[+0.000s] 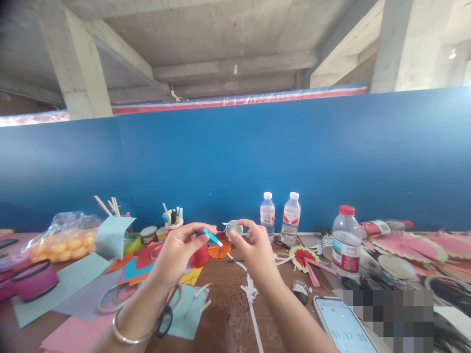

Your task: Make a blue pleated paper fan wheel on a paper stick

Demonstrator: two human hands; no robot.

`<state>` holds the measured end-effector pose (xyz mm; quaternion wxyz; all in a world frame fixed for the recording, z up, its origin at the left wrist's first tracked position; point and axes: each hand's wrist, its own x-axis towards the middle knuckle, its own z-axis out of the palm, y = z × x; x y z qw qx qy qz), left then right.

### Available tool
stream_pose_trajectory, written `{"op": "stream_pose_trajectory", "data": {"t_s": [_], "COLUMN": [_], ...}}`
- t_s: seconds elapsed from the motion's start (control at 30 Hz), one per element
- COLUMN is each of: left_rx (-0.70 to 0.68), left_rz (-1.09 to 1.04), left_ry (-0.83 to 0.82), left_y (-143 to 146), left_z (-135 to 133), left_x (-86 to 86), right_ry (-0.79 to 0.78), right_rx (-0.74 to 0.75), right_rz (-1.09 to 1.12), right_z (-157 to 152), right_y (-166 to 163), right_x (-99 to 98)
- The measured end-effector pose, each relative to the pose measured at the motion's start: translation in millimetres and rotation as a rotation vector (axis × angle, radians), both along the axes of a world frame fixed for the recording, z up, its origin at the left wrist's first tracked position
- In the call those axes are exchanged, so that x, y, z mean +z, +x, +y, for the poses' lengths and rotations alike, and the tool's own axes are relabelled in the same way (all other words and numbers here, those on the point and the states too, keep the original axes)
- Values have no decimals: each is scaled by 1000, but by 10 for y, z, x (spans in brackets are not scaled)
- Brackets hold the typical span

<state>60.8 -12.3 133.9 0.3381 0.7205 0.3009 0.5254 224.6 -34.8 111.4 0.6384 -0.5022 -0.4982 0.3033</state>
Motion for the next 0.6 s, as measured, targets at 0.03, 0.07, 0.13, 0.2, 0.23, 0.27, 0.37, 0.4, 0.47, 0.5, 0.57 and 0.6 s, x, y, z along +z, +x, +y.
{"op": "stream_pose_trajectory", "data": {"t_s": [0.03, 0.07, 0.13, 0.2, 0.23, 0.27, 0.37, 0.4, 0.47, 0.5, 0.57, 0.6], "left_rx": [10, 23, 53, 87, 99, 105, 81, 68, 33, 10, -50, -89], "left_rz": [7, 21, 62, 99, 112, 116, 105, 98, 76, 61, 14, -24], "left_ry": [2, 2, 7, 11, 12, 11, 5, 1, -24, -47, -113, -151], "left_y": [-26, -47, -72, -74, -67, -57, -17, -3, 20, 31, 54, 67], "left_z": [10, 17, 22, 19, 14, 7, -37, -59, -109, -134, -175, -189], "left_x": [12, 23, 42, 50, 49, 46, 35, 35, 39, 42, 42, 38], "right_ry": [20, 42, 109, 151, 145, 113, -29, -62, -91, -89, -66, -53], "right_rx": [-99, -175, -231, -132, -24, 107, 400, 454, 503, 508, 505, 503], "right_rz": [-102, -174, -216, -132, -48, 56, 328, 379, 413, 409, 381, 370], "right_z": [1, -2, -28, -85, -124, -166, -288, -317, -349, -353, -343, -334], "right_y": [32, 60, 96, 89, 68, 36, -90, -131, -187, -200, -198, -188], "right_x": [8, 15, 30, 51, 63, 74, 92, 93, 90, 87, 83, 82]}}
